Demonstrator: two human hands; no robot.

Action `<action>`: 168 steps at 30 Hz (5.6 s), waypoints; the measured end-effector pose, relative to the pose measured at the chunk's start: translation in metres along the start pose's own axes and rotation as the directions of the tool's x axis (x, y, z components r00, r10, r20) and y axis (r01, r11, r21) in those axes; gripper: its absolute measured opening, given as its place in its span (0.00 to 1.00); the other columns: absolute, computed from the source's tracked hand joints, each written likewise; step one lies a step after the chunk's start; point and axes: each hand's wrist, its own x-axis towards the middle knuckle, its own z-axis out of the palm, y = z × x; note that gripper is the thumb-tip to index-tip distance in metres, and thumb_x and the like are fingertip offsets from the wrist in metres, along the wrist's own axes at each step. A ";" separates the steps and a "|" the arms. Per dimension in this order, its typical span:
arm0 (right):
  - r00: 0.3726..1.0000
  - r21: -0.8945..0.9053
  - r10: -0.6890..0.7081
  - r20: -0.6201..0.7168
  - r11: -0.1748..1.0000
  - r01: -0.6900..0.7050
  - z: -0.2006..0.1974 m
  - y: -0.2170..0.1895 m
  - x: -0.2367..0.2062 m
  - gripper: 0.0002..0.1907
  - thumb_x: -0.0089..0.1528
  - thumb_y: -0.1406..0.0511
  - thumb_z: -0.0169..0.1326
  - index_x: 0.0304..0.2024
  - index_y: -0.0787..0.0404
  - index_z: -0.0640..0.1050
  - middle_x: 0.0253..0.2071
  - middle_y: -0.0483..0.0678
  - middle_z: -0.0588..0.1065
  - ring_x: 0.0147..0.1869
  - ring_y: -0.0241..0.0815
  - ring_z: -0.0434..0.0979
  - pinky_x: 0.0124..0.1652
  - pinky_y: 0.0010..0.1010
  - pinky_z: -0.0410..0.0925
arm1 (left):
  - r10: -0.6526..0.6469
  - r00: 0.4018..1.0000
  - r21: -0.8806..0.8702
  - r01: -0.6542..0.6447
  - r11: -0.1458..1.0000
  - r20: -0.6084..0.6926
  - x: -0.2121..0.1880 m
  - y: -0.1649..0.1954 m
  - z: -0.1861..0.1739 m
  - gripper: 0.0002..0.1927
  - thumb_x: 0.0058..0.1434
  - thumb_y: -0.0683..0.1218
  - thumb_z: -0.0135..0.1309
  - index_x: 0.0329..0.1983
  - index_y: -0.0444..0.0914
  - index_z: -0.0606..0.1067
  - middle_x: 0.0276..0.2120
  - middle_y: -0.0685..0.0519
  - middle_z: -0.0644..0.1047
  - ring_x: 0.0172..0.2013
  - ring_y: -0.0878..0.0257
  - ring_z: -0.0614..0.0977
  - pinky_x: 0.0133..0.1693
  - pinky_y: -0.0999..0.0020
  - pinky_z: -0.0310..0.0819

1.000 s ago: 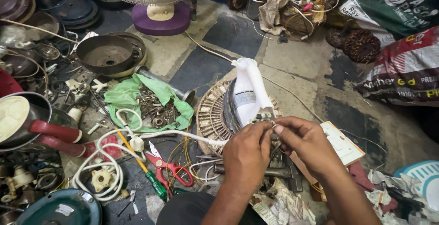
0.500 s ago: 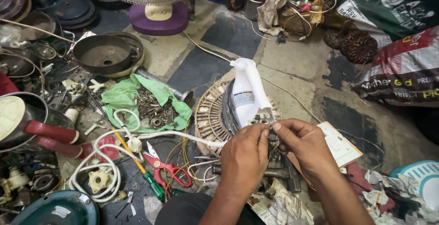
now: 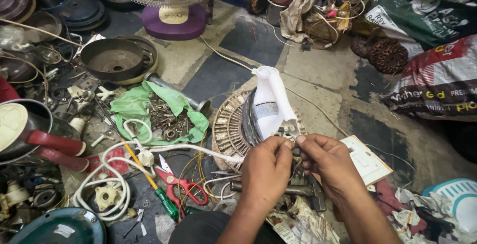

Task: The person sits on the floor and repairs a white electric iron by hand and with a screwdriver. They remove the plug, adjust internal components, and reassemble the plug housing.

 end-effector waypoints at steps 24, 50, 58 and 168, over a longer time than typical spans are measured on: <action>0.969 -0.523 -0.243 0.040 0.822 0.227 -0.015 -0.012 -0.010 0.11 0.65 0.62 0.55 0.44 0.64 0.80 0.27 0.44 0.78 0.27 0.30 0.74 0.28 0.25 0.69 | 0.443 0.818 0.474 -0.575 0.667 0.368 0.023 0.027 -0.011 0.11 0.61 0.41 0.52 0.47 0.42 0.77 0.29 0.44 0.81 0.31 0.46 0.84 0.32 0.50 0.77; 0.599 -0.668 -0.797 0.072 0.408 0.623 0.025 -0.022 -0.031 0.05 0.61 0.71 0.60 0.38 0.67 0.79 0.36 0.48 0.78 0.31 0.34 0.78 0.33 0.24 0.71 | 0.671 0.735 0.243 -0.672 0.700 0.099 0.030 0.001 -0.015 0.08 0.61 0.40 0.58 0.43 0.41 0.79 0.31 0.48 0.81 0.34 0.50 0.84 0.36 0.55 0.77; 0.674 -0.584 -0.737 0.048 0.527 0.618 0.019 -0.020 -0.026 0.04 0.61 0.72 0.58 0.37 0.68 0.77 0.35 0.45 0.77 0.32 0.30 0.77 0.33 0.22 0.71 | 0.714 0.688 0.392 -0.697 0.600 0.129 0.032 0.000 -0.012 0.09 0.59 0.41 0.60 0.43 0.42 0.79 0.28 0.49 0.79 0.29 0.52 0.82 0.31 0.55 0.75; 0.426 -0.745 -0.767 0.480 -0.100 0.659 0.013 -0.037 -0.034 0.14 0.54 0.71 0.63 0.41 0.61 0.77 0.39 0.50 0.76 0.37 0.50 0.79 0.35 0.37 0.72 | 0.626 0.766 0.112 -0.641 0.759 0.144 0.029 -0.002 -0.029 0.07 0.58 0.40 0.61 0.40 0.39 0.77 0.34 0.47 0.81 0.37 0.48 0.84 0.38 0.55 0.77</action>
